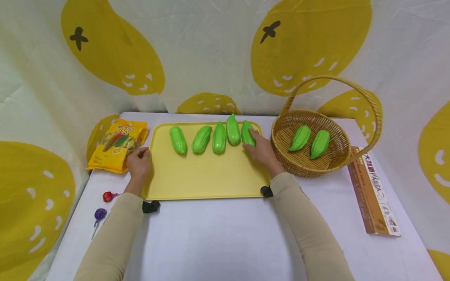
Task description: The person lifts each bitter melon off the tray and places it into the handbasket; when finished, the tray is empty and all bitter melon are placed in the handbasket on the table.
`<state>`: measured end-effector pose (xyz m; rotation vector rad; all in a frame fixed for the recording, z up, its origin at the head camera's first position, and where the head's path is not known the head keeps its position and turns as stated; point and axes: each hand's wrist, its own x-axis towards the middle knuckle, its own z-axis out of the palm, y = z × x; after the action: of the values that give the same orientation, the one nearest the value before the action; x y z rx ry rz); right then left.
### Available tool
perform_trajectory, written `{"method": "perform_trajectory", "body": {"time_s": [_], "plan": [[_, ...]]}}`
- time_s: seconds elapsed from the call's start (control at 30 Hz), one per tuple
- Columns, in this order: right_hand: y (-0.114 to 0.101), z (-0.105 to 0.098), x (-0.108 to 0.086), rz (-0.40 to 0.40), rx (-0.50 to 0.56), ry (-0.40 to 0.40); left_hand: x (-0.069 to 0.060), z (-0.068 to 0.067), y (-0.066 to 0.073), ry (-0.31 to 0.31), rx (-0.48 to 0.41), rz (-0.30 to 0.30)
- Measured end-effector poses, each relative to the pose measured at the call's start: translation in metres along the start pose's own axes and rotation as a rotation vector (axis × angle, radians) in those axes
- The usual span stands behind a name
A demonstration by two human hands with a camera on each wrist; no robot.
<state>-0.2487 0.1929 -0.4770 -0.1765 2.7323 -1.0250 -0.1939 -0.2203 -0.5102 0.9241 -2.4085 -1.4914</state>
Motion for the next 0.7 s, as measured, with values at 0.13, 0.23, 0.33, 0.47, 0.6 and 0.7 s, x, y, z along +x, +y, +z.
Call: {"method": "perform_trajectory", "body": {"time_s": [0.13,0.23,0.33,0.47,0.6,0.7], "plan": [[-0.003,-0.002,-0.003,-0.018,-0.013,0.018,0.0,0.0,0.0,0.004,0.001,0.002],[-0.007,-0.004,-0.006,-0.033,-0.019,0.038,0.0,0.001,-0.001,0.004,-0.002,0.0],[-0.012,-0.007,-0.013,-0.045,-0.019,0.062,0.0,0.002,-0.001,0.001,-0.006,0.001],[-0.017,-0.011,-0.022,-0.087,-0.024,0.104,0.0,0.002,-0.002,0.004,-0.007,0.002],[-0.021,-0.015,-0.029,-0.123,-0.025,0.127,0.0,0.002,-0.002,0.015,-0.004,0.005],[-0.023,-0.019,-0.035,-0.137,-0.006,0.137,0.0,0.002,-0.002,0.023,-0.002,0.019]]}}
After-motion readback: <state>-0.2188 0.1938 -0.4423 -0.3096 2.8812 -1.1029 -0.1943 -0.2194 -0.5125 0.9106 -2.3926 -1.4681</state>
